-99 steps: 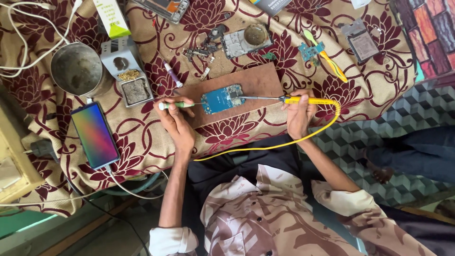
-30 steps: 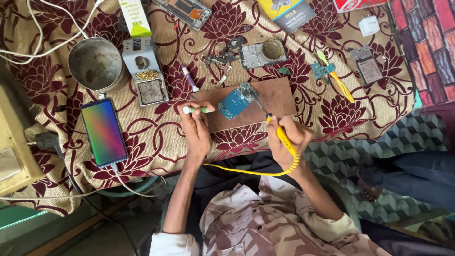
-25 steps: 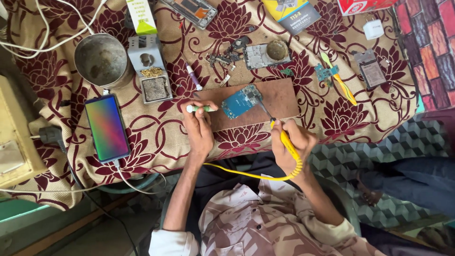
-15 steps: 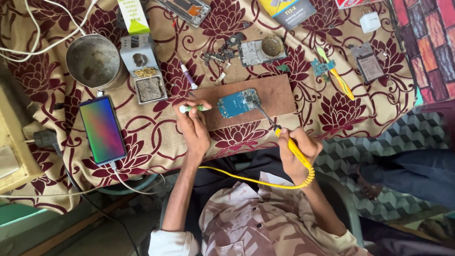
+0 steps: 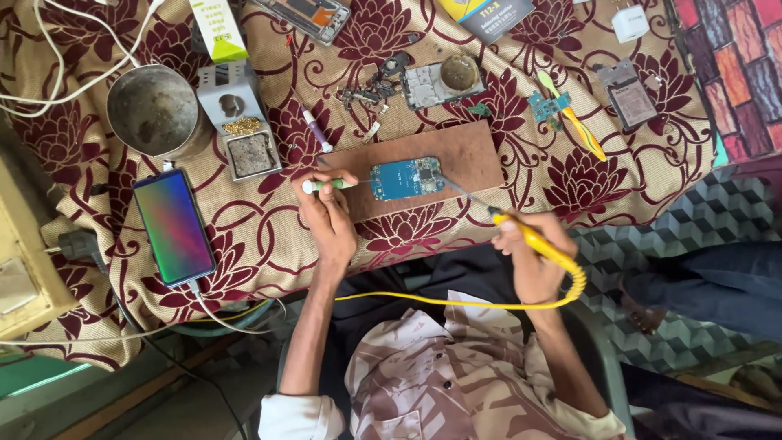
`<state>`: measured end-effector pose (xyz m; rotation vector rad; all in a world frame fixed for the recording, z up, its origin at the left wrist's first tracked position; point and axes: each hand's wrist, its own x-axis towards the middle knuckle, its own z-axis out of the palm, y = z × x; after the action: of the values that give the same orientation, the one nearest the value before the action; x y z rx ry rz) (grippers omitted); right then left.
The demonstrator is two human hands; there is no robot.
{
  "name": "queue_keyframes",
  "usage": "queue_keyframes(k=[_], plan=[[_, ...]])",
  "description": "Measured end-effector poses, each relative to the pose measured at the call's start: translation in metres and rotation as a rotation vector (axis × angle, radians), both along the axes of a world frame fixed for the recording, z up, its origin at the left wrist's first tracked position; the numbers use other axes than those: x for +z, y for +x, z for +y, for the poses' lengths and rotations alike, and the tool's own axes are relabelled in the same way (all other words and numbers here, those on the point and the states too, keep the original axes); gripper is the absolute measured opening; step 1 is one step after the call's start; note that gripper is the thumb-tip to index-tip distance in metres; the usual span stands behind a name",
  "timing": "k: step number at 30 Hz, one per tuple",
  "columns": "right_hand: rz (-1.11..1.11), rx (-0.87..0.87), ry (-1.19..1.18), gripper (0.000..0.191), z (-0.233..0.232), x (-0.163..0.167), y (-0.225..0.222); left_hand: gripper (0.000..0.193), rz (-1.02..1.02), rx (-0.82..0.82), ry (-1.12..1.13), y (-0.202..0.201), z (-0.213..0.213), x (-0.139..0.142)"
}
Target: The person uses a soldering iron in their right hand and a soldering wire in their left hand to apply solder to a blue circuit board. They repeatedly touch the iron to the board and feed solder wire to the joint.
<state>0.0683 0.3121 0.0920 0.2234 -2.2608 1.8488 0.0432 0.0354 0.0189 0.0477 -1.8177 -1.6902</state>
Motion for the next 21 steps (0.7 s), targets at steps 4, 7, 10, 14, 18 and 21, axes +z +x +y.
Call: queue_keyframes(k=[4,7,10,14,18,21], plan=[[-0.089,-0.041,-0.448,0.03,0.022,-0.037,-0.007,0.019,0.012,0.008,-0.033,-0.001,-0.001,0.0],[-0.211,-0.088,-0.821,0.045,0.037,-0.061,-0.023,0.018,0.006,0.014,-0.029,-0.002,-0.001,-0.001],[-0.333,-0.013,-1.048,0.055,0.043,-0.08,-0.04,0.019,0.011,0.008,-0.021,-0.003,-0.001,-0.002],[-0.51,-0.18,-1.045,0.051,0.042,-0.101,-0.054,0.019,-0.004,-0.003,0.004,-0.005,-0.002,-0.003],[-0.36,0.069,-1.101,0.055,0.045,-0.115,-0.056,0.018,-0.02,0.004,-0.019,-0.003,-0.003,-0.003],[-0.29,0.105,-1.107,0.049,0.048,-0.119,-0.055,0.018,-0.015,-0.005,-0.024,-0.003,-0.003,-0.003]])
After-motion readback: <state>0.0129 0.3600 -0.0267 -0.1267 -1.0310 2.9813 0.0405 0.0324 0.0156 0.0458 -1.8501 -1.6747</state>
